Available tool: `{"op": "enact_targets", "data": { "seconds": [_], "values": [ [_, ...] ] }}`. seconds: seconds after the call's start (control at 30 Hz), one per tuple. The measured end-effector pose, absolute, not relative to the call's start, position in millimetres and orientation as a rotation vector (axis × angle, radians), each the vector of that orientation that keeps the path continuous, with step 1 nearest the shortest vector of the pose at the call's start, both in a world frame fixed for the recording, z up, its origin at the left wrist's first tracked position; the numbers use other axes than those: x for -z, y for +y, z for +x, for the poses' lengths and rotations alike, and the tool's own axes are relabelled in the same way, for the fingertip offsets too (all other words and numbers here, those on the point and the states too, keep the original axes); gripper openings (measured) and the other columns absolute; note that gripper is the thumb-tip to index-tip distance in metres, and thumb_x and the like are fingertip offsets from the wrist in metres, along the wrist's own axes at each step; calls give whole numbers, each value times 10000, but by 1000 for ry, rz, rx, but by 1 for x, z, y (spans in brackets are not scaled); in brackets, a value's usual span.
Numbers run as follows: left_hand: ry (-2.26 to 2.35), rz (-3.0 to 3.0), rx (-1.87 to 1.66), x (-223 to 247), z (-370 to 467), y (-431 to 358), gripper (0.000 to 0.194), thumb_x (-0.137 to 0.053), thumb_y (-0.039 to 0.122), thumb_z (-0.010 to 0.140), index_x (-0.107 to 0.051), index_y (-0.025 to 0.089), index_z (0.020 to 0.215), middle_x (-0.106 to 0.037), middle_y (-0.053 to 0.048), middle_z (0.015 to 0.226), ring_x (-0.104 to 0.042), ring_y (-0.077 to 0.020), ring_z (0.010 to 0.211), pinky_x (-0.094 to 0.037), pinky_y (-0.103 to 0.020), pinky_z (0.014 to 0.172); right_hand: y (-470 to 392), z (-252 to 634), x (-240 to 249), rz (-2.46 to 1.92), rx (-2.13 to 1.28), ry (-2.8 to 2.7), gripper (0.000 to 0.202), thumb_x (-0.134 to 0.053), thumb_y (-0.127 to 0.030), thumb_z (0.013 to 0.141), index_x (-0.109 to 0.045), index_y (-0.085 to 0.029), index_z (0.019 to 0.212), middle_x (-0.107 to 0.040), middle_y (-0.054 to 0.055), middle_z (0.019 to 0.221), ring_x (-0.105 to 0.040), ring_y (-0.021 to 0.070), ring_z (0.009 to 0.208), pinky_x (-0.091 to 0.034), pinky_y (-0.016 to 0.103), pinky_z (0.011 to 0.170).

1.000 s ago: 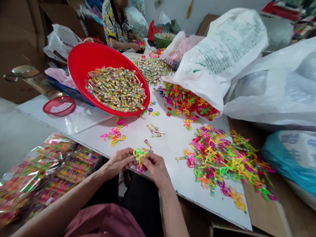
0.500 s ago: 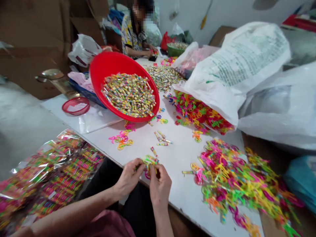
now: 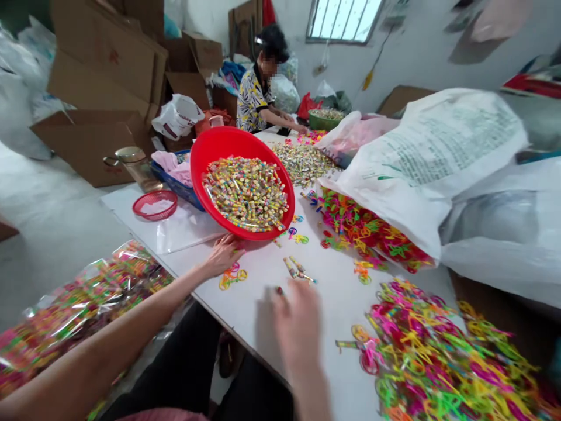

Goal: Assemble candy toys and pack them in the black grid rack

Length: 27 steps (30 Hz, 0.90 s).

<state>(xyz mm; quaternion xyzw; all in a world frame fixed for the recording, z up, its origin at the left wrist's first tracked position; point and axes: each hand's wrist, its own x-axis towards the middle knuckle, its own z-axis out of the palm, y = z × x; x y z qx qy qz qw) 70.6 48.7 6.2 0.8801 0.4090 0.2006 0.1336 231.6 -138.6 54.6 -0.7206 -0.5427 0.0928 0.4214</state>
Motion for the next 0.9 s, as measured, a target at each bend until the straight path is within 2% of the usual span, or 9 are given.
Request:
{"op": "enact_targets", "data": {
  "seconds": [0.07,0.17,0.27,0.4,0.47,0.57,0.77,0.9],
  "values": [
    [1238,2497,-634,3,78,40,313,-411,329,892,-595,194,1107,-524,-85,1202,-424,-222,1163,-349,-391,985,-107,193,-30,-1804,-239,-1605,362,-662,-239,728,-579,-189,1077,-546,123,1156,-504,288,1060,-432,466,904],
    [1249,2471,-676,9,94,15,313,-353,282,914,-609,165,1054,-556,-92,1124,-461,-202,1100,-366,-358,960,-91,168,-1,-1912,-137,-1683,353,-603,-211,756,-548,-142,1098,-535,167,1139,-503,304,1032,-443,482,858],
    [1254,2428,-707,8,113,-12,294,-355,288,916,-582,191,1076,-561,-77,1135,-469,-206,1084,-362,-379,945,-109,186,14,-1954,-31,-1714,327,-544,-203,801,-521,-144,1122,-533,151,1143,-490,286,1043,-420,477,888],
    [1157,2497,-719,-7,147,-26,270,-398,256,896,-550,203,1114,-507,-74,1257,-435,-237,1136,-311,-432,972,-139,221,11,-1978,36,-1769,463,-603,-246,769,-467,-160,1203,-487,146,1222,-463,288,1077,-414,470,902],
    [979,2628,-678,-20,169,-19,275,-418,193,874,-538,178,1122,-510,-91,1247,-413,-237,1161,-315,-403,975,-146,228,9,-2000,51,-1762,516,-637,-261,742,-458,-166,1217,-481,150,1227,-465,299,1070,-420,481,891],
    [761,2846,-501,-36,210,5,308,-419,84,831,-529,151,1111,-524,-114,1193,-423,-226,1140,-361,-343,922,-152,229,12,-1972,82,-1745,487,-628,-275,756,-464,-187,1206,-496,140,1216,-453,306,1101,-406,508,909],
    [940,2930,-226,-30,282,58,298,-351,-15,808,-559,33,1016,-560,-218,1035,-465,-295,1060,-387,-421,837,-157,227,15,-1936,64,-1663,403,-572,-262,798,-486,-190,1186,-496,127,1222,-449,286,1135,-396,502,942],
    [883,2965,-84,-16,295,70,298,-376,-27,797,-558,46,1021,-574,-197,998,-487,-277,1017,-414,-373,780,-157,229,9,-1909,-9,-1653,387,-567,-262,802,-495,-197,1177,-513,118,1200,-451,275,1129,-388,493,953]
  ]
}}
